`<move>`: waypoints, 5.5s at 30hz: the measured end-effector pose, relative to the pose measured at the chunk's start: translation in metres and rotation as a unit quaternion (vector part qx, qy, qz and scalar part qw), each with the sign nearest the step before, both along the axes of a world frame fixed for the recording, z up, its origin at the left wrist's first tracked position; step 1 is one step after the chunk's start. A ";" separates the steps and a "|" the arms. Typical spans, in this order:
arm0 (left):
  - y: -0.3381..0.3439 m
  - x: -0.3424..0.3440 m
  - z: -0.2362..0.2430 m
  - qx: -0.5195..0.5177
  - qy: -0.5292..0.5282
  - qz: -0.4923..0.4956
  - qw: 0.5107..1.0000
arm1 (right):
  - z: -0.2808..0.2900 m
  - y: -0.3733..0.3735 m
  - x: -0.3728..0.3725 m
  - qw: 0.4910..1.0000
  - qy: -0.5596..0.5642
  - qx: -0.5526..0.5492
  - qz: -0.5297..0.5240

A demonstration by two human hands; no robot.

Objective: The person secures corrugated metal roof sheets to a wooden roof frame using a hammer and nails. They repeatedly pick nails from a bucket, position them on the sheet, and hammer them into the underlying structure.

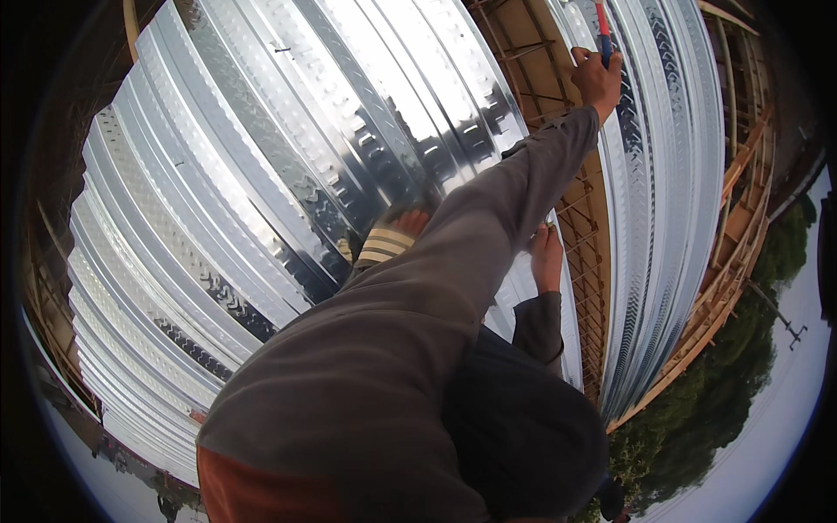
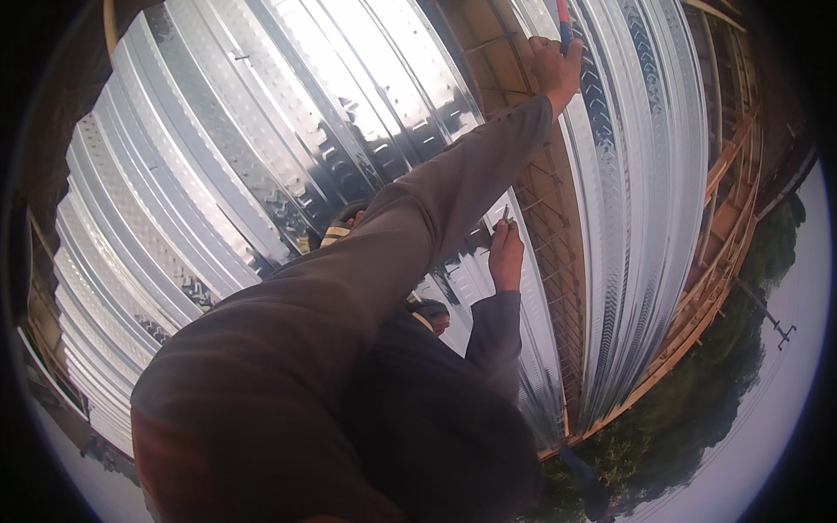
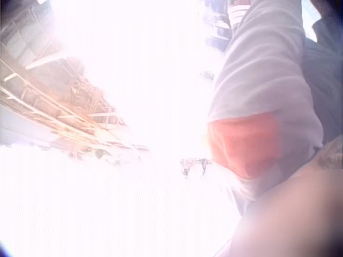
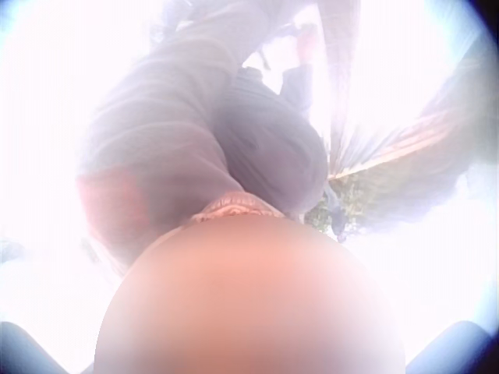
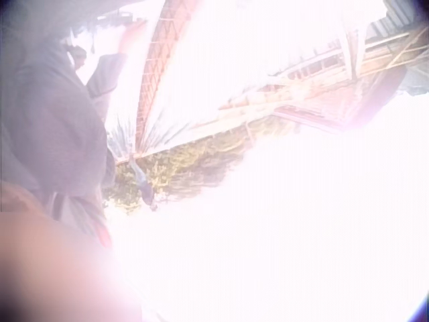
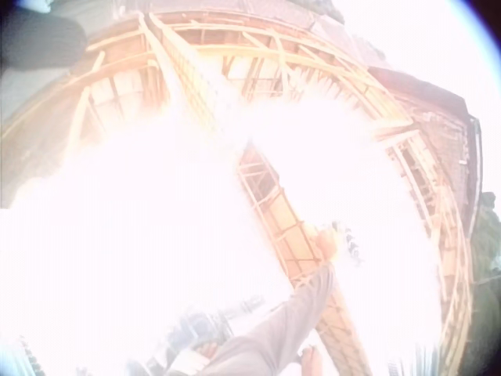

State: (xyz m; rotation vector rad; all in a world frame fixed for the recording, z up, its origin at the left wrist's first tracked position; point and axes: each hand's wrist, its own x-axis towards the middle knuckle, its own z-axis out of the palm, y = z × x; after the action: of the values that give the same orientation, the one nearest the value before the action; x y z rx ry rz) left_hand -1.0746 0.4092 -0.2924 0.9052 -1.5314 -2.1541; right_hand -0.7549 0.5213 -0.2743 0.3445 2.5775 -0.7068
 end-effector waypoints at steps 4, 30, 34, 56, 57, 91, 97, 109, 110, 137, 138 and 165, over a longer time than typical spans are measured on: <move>-0.021 0.014 0.000 -0.006 -0.002 -0.011 1.000 | -0.009 -0.012 0.002 1.000 0.017 0.007 0.011; -0.086 -0.027 -0.067 -0.049 -0.092 -0.112 0.988 | -0.028 -0.040 -0.011 0.972 0.195 -0.032 -0.129; -0.028 0.044 0.021 0.167 -0.010 -0.100 0.981 | 0.009 -0.020 0.011 0.986 0.116 0.054 -0.111; -0.063 -0.022 -0.021 0.293 0.051 0.116 0.948 | -0.007 -0.030 0.009 0.991 0.067 0.076 -0.087; -0.055 -0.019 -0.019 0.299 0.055 0.107 0.947 | -0.008 -0.032 0.010 0.990 0.070 0.077 -0.091; -0.039 -0.081 0.062 0.300 -0.121 0.103 0.941 | -0.009 -0.042 0.009 0.988 0.070 0.089 -0.108; -0.011 -0.079 0.068 0.258 -0.136 0.026 0.956 | -0.004 -0.036 0.013 0.986 0.071 0.060 -0.142; -0.068 -0.153 -0.114 -0.512 -0.109 -0.212 0.825 | -0.020 -0.039 0.032 0.978 0.140 -0.008 -0.157; -0.065 -0.152 -0.125 -0.541 -0.107 -0.218 0.805 | -0.020 -0.040 0.038 0.974 0.157 -0.010 -0.162; -0.120 -0.118 -0.080 -0.397 0.080 -0.416 0.814 | -0.021 -0.034 0.035 0.979 0.132 0.034 -0.152; -0.107 -0.117 -0.081 -0.441 0.021 -0.316 0.840 | -0.017 -0.035 0.029 0.978 0.142 0.032 -0.146; -0.099 -0.154 -0.091 -0.421 0.006 -0.213 0.882 | -0.020 -0.042 0.018 0.977 0.164 0.015 -0.139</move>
State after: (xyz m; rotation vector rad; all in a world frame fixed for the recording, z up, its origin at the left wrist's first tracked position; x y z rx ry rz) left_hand -1.2287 0.3101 -0.3835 0.2581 -2.5077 -1.3990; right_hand -0.7370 0.4791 -0.2939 0.6590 2.8850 -0.8858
